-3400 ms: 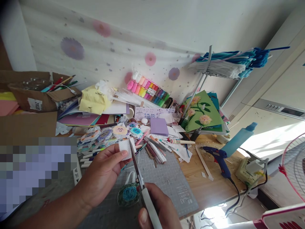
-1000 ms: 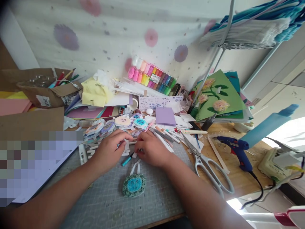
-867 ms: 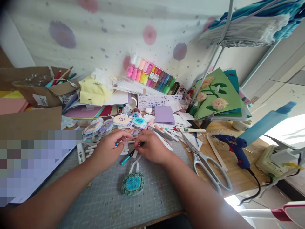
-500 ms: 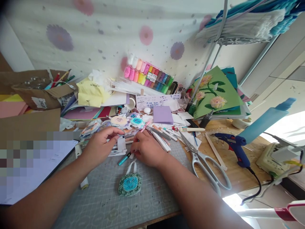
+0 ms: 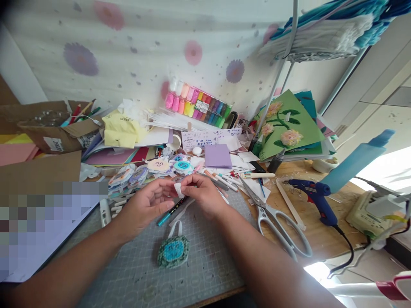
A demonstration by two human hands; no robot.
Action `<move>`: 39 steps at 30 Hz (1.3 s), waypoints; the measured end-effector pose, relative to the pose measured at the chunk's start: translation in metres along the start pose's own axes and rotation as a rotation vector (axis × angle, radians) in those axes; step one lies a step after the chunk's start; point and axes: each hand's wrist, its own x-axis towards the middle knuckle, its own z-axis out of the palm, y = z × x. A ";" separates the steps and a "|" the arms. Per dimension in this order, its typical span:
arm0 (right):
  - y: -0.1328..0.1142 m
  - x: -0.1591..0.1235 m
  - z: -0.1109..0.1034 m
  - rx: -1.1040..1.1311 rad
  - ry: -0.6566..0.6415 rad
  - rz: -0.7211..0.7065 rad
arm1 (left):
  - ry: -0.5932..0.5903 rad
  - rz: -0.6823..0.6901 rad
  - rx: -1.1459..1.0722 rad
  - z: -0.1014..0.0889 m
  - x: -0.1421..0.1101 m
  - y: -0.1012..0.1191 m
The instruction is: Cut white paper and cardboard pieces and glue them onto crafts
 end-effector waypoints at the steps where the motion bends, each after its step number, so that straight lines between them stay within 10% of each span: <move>1: 0.000 -0.001 0.002 0.045 0.005 0.015 | -0.003 -0.022 -0.058 0.002 0.000 0.000; 15: -0.004 -0.003 0.008 0.261 0.009 0.111 | 0.054 -0.227 -0.065 0.007 -0.002 0.007; 20: -0.013 -0.005 0.003 -0.089 -0.024 0.039 | -0.039 -0.239 0.078 0.002 -0.001 0.008; 28: -0.029 -0.008 -0.051 -0.712 -0.208 0.078 | 0.116 -0.061 0.916 -0.032 0.008 0.008; 39: -0.008 -0.003 -0.014 -0.766 -0.287 -0.050 | -0.045 -0.114 1.244 -0.033 0.010 -0.001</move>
